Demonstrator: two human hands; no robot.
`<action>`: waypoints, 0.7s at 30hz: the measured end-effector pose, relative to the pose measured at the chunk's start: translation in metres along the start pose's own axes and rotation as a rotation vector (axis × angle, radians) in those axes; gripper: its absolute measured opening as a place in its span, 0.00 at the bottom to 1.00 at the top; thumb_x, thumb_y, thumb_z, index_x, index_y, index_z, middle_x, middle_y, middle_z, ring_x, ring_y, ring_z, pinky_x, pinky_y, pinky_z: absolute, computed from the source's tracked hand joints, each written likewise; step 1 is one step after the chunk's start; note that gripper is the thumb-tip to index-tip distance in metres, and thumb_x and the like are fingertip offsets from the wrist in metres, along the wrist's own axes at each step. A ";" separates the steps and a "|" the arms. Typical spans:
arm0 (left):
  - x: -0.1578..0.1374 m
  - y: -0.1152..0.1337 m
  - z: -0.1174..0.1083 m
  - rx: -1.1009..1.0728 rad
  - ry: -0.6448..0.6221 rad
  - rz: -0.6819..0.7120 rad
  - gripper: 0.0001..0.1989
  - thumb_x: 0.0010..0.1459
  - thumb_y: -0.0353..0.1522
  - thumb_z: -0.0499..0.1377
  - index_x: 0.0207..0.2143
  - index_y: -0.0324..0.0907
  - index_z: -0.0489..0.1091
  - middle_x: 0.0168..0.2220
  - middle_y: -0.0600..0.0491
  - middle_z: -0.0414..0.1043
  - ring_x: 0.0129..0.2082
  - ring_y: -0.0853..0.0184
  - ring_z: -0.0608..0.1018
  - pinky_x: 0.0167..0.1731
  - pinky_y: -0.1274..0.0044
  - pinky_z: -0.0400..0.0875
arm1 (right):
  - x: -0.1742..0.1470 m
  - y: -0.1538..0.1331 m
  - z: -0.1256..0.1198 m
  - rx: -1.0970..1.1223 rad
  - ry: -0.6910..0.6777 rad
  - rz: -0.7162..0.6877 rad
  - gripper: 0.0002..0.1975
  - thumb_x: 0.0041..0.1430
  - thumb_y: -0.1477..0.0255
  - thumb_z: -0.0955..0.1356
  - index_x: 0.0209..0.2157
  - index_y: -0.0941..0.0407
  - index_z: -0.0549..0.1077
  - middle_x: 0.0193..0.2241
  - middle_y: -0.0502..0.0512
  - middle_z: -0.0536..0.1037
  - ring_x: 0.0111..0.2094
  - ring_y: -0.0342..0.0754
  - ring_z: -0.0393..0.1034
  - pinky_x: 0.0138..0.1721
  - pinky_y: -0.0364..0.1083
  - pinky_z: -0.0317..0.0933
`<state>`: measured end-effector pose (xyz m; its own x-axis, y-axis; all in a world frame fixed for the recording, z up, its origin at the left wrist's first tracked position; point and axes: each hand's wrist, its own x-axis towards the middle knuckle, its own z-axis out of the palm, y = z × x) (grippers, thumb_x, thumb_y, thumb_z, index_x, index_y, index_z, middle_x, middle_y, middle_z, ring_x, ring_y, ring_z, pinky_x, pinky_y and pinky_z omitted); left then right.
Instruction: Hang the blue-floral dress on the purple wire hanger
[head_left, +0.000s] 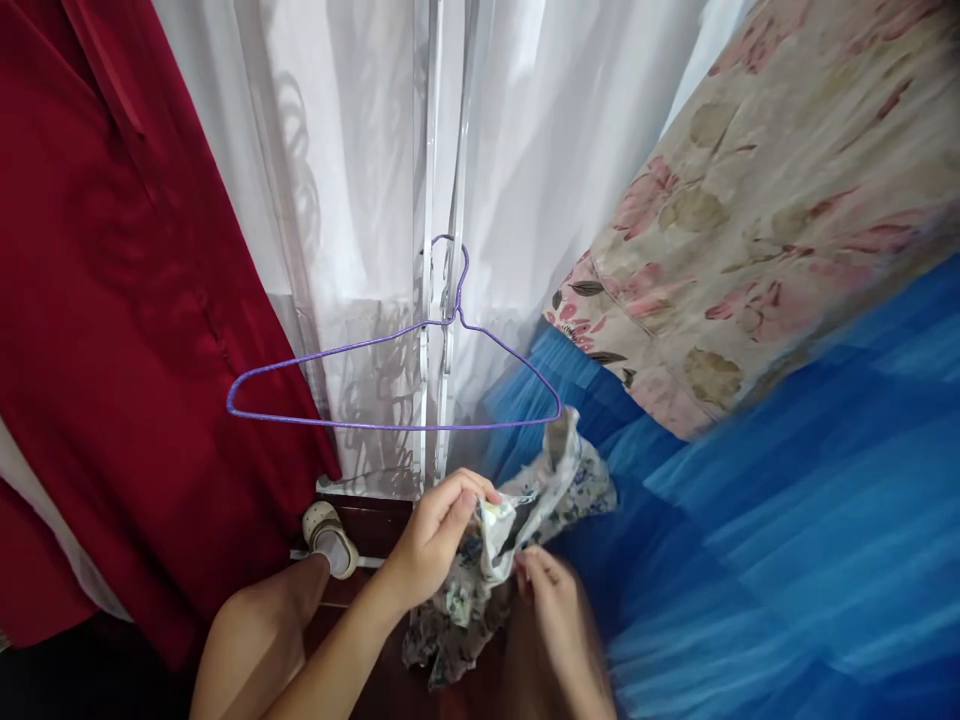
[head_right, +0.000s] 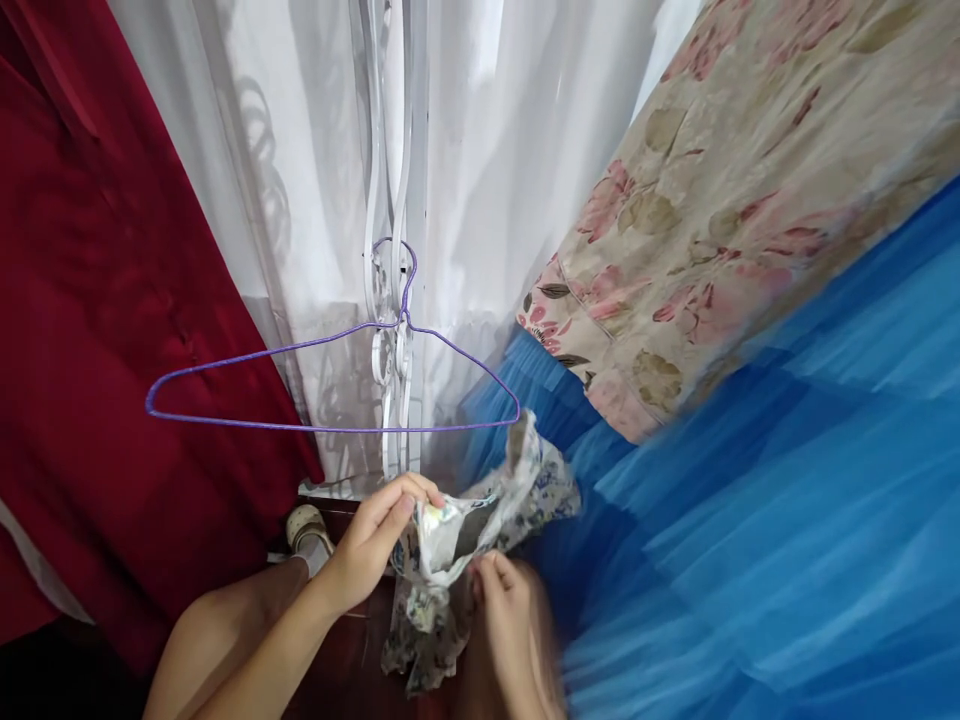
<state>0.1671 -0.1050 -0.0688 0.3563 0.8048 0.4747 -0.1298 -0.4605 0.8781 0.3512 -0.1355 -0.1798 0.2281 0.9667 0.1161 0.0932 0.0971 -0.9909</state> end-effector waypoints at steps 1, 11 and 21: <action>-0.004 0.001 0.004 -0.039 -0.009 -0.018 0.16 0.71 0.38 0.46 0.37 0.40 0.69 0.44 0.45 0.73 0.47 0.61 0.74 0.51 0.71 0.66 | -0.007 0.001 0.003 -0.055 -0.015 0.002 0.18 0.60 0.61 0.66 0.19 0.53 0.62 0.19 0.48 0.62 0.22 0.48 0.57 0.25 0.45 0.52; -0.032 0.029 0.002 0.144 -0.073 -0.054 0.10 0.66 0.36 0.56 0.36 0.43 0.74 0.54 0.44 0.70 0.56 0.56 0.70 0.59 0.65 0.62 | -0.029 -0.075 0.040 0.026 -0.564 -0.004 0.19 0.57 0.67 0.70 0.51 0.50 0.73 0.45 0.57 0.76 0.50 0.58 0.69 0.54 0.54 0.63; -0.090 -0.037 -0.072 0.067 -0.350 -0.584 0.24 0.54 0.50 0.63 0.38 0.38 0.73 0.32 0.53 0.71 0.33 0.66 0.70 0.33 0.78 0.66 | 0.006 -0.128 0.004 0.026 -0.607 0.125 0.13 0.52 0.63 0.75 0.29 0.57 0.74 0.25 0.50 0.70 0.27 0.44 0.61 0.28 0.42 0.58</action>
<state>0.0729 -0.1333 -0.1392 0.6302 0.7650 -0.1328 0.2285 -0.0192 0.9734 0.3362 -0.1413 -0.0525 -0.3567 0.9327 -0.0523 0.0762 -0.0268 -0.9967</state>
